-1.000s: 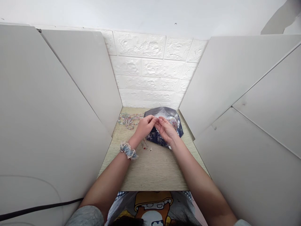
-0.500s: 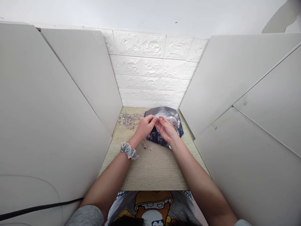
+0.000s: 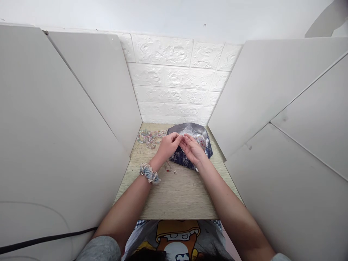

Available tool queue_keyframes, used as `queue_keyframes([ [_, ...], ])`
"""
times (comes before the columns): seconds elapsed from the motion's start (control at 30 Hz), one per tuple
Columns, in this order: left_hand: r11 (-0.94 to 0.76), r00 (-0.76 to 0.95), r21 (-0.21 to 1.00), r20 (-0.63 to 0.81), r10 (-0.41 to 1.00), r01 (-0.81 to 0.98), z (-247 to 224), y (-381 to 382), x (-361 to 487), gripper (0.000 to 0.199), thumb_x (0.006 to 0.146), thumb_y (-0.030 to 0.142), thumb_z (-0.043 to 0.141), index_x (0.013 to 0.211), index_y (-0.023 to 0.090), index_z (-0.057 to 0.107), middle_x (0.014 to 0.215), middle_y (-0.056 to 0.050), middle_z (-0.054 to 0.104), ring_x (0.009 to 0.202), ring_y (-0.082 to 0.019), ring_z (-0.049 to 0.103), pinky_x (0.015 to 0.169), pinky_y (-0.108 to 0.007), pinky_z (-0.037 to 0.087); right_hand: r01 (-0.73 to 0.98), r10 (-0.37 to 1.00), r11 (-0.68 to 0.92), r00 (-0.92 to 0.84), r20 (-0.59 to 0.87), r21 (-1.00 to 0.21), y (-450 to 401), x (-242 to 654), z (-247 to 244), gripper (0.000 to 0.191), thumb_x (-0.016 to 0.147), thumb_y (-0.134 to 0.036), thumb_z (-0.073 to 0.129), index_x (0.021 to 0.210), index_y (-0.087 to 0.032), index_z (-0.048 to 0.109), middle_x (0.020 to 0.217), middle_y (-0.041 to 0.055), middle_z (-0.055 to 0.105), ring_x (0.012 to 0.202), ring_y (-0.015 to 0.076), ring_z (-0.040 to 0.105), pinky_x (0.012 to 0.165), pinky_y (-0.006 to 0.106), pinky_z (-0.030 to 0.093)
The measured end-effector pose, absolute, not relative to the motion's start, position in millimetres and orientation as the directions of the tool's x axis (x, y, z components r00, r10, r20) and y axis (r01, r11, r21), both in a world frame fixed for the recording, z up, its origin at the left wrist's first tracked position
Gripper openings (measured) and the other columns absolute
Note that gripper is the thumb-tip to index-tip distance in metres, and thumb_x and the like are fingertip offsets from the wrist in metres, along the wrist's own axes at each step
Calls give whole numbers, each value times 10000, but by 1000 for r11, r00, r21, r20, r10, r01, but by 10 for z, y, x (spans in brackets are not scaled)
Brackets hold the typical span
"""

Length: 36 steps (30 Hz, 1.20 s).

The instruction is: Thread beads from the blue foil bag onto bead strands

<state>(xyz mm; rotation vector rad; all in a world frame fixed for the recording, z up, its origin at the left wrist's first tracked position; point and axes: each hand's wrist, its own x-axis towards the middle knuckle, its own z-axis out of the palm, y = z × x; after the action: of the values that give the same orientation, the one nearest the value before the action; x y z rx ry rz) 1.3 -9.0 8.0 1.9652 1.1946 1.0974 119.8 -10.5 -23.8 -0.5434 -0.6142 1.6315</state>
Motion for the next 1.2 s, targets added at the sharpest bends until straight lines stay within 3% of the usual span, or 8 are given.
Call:
queue_keyframes([
  [0.4, -400, 242, 827, 327, 914, 394, 99, -96, 16, 293, 764, 372, 405, 635, 147, 542, 592, 8, 536, 575, -95, 462, 548, -216, 351, -711, 989, -99, -147, 9, -696, -120, 1192, -221, 135, 620, -190, 659, 720, -192, 568, 739, -26, 607, 767, 78, 574, 782, 204, 465],
  [0.63, -229, 263, 935, 157, 952, 269, 143, -101, 21, 346, 752, 401, 411, 551, 140, 518, 392, 38, 434, 337, -58, 357, 387, -210, 276, -645, 987, -78, -156, 31, -760, -125, 1182, -203, 141, 600, -209, 669, 718, -194, 592, 667, -37, 597, 625, 60, 544, 636, 179, 462],
  [0.97, -78, 316, 993, 48, 948, 83, 127, -54, -4, 304, 703, 405, 494, 645, 113, 553, 607, -13, 565, 354, -16, 337, 352, -181, 235, -230, 980, 199, 69, 188, -953, -133, 1264, -155, 167, 584, -289, 665, 689, -170, 615, 650, -7, 584, 614, 98, 524, 621, 253, 450],
  [1.2, 7, 341, 999, -20, 940, 40, 137, -57, 11, 318, 715, 431, 465, 687, 121, 531, 650, -14, 557, 347, -14, 373, 327, -178, 178, -117, 970, 242, -7, 244, -963, -111, 1348, -118, 118, 609, -273, 638, 648, -173, 590, 685, -17, 552, 612, 84, 482, 592, 231, 402],
])
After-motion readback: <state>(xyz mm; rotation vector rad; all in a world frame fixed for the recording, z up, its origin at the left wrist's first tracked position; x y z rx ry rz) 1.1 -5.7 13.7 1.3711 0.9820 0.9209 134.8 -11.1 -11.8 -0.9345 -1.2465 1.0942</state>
